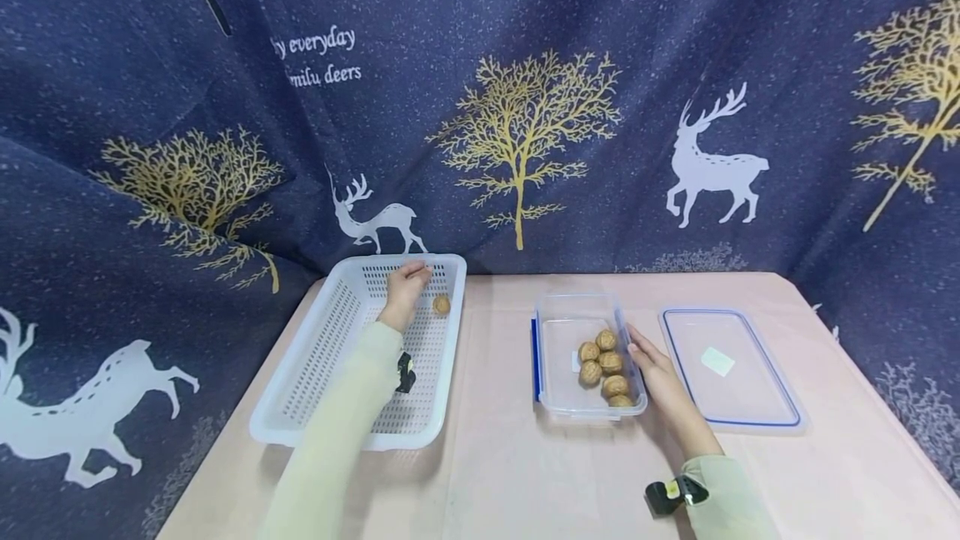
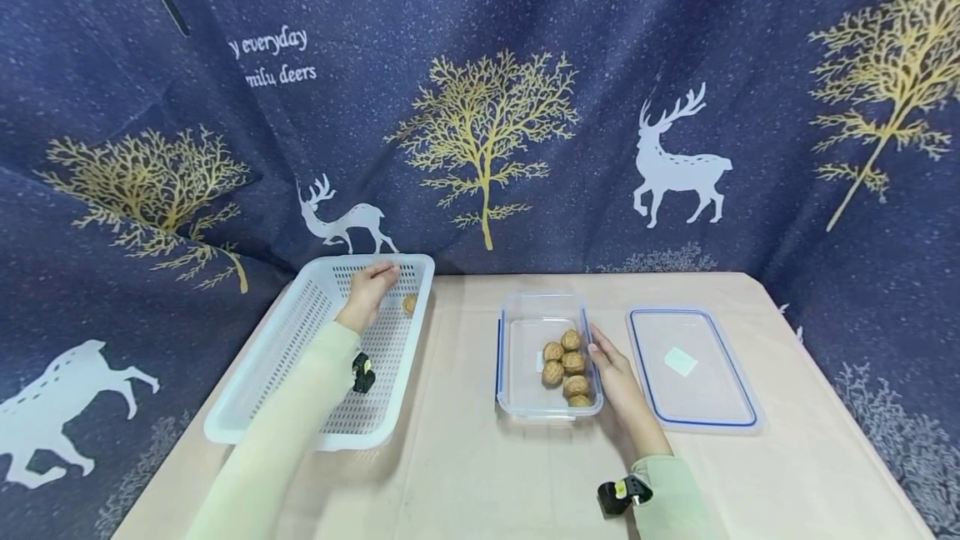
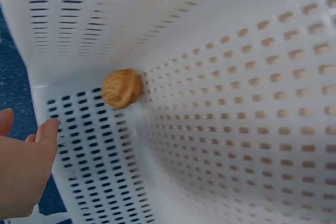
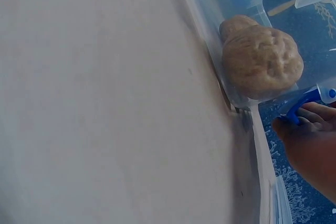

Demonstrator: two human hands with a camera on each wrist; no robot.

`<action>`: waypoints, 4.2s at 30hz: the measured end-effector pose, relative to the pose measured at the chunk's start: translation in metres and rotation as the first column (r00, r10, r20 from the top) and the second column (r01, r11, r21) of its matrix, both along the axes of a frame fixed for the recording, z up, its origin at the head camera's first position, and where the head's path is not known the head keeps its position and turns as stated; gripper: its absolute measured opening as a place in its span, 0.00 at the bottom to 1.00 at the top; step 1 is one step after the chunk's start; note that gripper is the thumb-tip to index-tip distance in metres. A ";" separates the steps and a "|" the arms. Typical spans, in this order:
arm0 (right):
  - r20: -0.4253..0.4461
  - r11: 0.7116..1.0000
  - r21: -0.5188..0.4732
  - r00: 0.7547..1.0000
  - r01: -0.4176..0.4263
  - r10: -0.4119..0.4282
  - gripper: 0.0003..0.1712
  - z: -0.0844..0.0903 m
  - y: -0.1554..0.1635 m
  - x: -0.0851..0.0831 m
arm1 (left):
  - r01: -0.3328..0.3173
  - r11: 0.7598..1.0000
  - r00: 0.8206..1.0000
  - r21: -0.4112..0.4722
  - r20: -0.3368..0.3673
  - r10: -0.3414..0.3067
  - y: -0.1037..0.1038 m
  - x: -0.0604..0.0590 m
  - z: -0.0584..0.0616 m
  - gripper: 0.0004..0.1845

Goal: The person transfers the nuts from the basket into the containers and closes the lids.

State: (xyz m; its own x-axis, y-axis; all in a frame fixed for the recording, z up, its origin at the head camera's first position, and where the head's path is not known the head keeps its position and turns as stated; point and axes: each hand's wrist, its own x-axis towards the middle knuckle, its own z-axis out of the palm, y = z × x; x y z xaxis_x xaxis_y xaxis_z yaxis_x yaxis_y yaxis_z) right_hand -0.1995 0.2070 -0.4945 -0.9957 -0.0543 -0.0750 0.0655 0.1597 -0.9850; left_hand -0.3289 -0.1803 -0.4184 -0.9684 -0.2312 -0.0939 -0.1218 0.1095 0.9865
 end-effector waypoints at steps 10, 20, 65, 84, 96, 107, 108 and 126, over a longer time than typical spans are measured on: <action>-0.008 1.000 -0.013 1.000 0.001 -0.002 0.31 -0.001 0.000 -0.001 | -0.004 0.996 0.998 -0.084 0.063 0.010 0.007 -0.004 -0.023 0.22; 0.004 1.000 -0.016 1.000 -0.008 0.008 0.30 -0.001 0.000 0.000 | -0.018 0.992 0.995 -0.121 0.099 0.030 0.007 -0.008 -0.038 0.20; 0.005 1.000 0.023 1.000 -0.003 0.003 0.30 0.001 0.001 0.001 | -0.001 0.972 0.991 -0.236 0.133 0.033 -0.002 0.004 -0.047 0.19; -0.024 0.998 0.068 1.000 -0.002 0.003 0.31 0.000 0.001 0.000 | 0.010 0.992 0.993 -0.128 0.115 0.005 -0.003 0.009 -0.018 0.20; -0.022 0.999 0.045 1.000 -0.006 0.007 0.31 -0.001 0.002 -0.002 | -0.037 0.998 0.995 -0.046 0.092 0.041 0.001 0.008 -0.005 0.20; -0.030 0.999 0.037 0.999 -0.009 0.010 0.31 -0.001 0.002 -0.001 | -0.071 0.997 0.996 0.031 0.062 0.069 0.006 0.006 0.009 0.21; -0.029 0.999 0.039 1.000 -0.009 0.010 0.31 -0.001 0.002 -0.001 | -0.073 0.997 0.996 0.040 0.060 0.071 0.007 0.006 0.010 0.20; -0.021 0.999 0.043 1.000 -0.012 0.013 0.31 0.001 0.003 0.000 | -0.029 0.987 0.997 0.158 -0.068 0.040 0.037 0.012 0.042 0.22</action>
